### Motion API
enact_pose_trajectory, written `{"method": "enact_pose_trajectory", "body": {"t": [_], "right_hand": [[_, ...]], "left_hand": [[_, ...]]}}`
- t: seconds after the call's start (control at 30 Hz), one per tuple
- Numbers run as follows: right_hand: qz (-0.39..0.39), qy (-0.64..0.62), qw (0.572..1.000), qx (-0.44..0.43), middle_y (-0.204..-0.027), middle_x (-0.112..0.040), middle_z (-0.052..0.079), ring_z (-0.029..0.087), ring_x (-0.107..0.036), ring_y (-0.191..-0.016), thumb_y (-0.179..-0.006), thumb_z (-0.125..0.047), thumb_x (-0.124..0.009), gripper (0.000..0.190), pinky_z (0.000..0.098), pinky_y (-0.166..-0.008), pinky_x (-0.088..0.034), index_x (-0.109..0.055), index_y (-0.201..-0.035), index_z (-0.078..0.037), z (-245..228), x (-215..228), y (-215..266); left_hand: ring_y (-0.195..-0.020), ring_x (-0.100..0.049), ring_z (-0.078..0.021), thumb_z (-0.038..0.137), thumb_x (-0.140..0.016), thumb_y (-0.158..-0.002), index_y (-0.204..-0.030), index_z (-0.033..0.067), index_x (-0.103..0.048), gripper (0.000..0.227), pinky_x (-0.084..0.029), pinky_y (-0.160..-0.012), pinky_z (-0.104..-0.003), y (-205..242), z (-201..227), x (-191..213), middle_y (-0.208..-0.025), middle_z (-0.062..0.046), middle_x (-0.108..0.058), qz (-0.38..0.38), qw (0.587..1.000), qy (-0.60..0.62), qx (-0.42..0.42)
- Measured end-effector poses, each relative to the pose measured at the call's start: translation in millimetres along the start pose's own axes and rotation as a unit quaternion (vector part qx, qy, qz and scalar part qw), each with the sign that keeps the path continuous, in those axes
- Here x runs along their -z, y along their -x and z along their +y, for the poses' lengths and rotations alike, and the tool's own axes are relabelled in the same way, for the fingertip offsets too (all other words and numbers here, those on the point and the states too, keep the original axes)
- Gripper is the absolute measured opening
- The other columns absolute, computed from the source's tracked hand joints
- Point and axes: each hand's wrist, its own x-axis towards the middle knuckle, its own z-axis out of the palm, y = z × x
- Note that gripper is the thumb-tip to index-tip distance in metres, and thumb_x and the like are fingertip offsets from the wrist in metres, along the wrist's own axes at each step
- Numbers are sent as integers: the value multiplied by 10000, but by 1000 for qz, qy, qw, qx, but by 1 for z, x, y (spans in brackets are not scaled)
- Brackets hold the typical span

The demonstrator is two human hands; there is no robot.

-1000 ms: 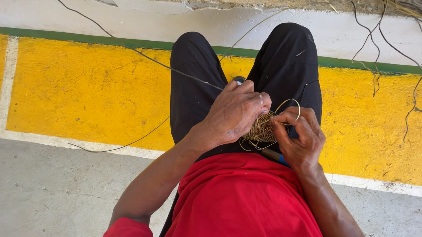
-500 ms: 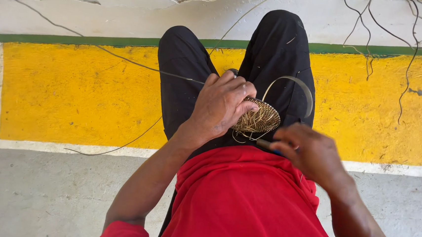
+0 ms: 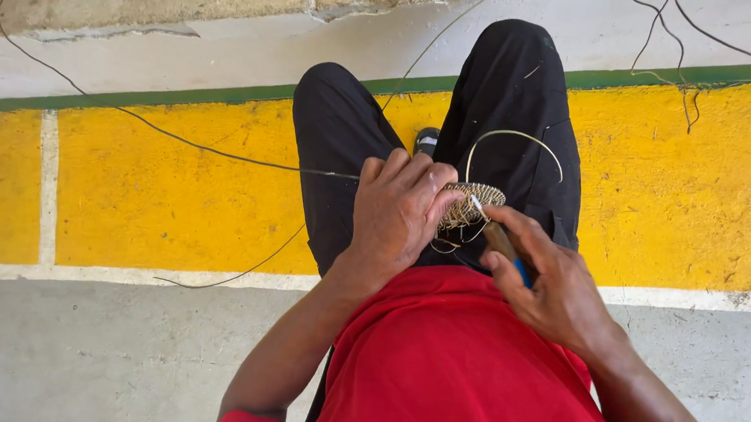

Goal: Weaving a circular base for a basket using fibrous materials and a sharp needle-like tool.

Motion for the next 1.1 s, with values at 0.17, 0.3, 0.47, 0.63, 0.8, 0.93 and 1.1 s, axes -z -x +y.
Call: {"method": "enact_pose_trajectory", "body": {"t": [0.17, 0.3, 0.47, 0.63, 0.8, 0.93, 1.1], "right_hand": [[32, -31, 996, 73, -1114, -753, 128, 247, -787, -938, -921, -247, -643, 511, 405, -767, -621, -536, -1414, -165, 8, -13, -7], [23, -36, 998, 53, -1114, -752, 134, 236, -782, -945, -920, -243, -664, 514, 390, -771, -633, -532, -1411, -170, 11, -16, -3], [15, -39, 997, 65, -1136, -716, 133, 201, -767, -911, -925, -209, -635, 517, 344, -713, -656, -504, -1421, -140, 6, -16, 1], [-36, -218, 974, 44, -905, -642, 122, 209, -650, -799, -1006, -190, -614, 520, 360, -736, -549, -510, -1510, -118, 23, -18, -1], [-54, -206, 975, 62, -1017, -614, 155, 217, -594, -820, -1026, -199, -586, 555, 390, -714, -495, -484, -1566, -123, 24, -20, -4], [17, -63, 985, 158, -1226, -707, 185, 261, -736, -1001, -982, -178, -600, 520, 371, -795, -620, -490, -1488, -129, 13, -18, -4], [-14, -70, 995, 74, -1095, -737, 131, 192, -748, -789, -947, -182, -607, 514, 327, -644, -617, -510, -1452, -173, 7, -17, -5]], "left_hand": [[-903, -549, -185, 271, -762, -932, -1064, 140, -663, 211, -372, -825, -374, 6, 2, 1, -950, 26, -635, 0, 1000, 7, 11], [-885, -544, -180, 256, -767, -926, -1033, 143, -672, 183, -371, -824, -371, 8, 6, 4, -928, 34, -646, -11, 999, 24, 20], [-881, -544, -170, 224, -754, -955, -1031, 130, -677, 143, -369, -833, -368, 12, 6, 5, -921, 30, -645, -28, 999, 28, -6], [-867, -558, -170, 208, -739, -952, -1019, 123, -667, 130, -365, -832, -368, 12, 6, 10, -916, 25, -650, -24, 999, 27, -29], [-872, -565, -195, 212, -763, -952, -1060, 106, -617, 210, -388, -825, -372, 15, 0, 2, -921, -5, -633, -10, 999, 42, 3], [-871, -574, -201, 204, -790, -921, -1082, 97, -584, 282, -408, -815, -372, 17, -1, -4, -942, -30, -632, -10, 999, 53, 2], [-864, -575, -204, 195, -793, -912, -1070, 92, -583, 282, -406, -824, -375, 17, -2, -1, -912, -27, -625, -9, 999, 48, -9]]}}
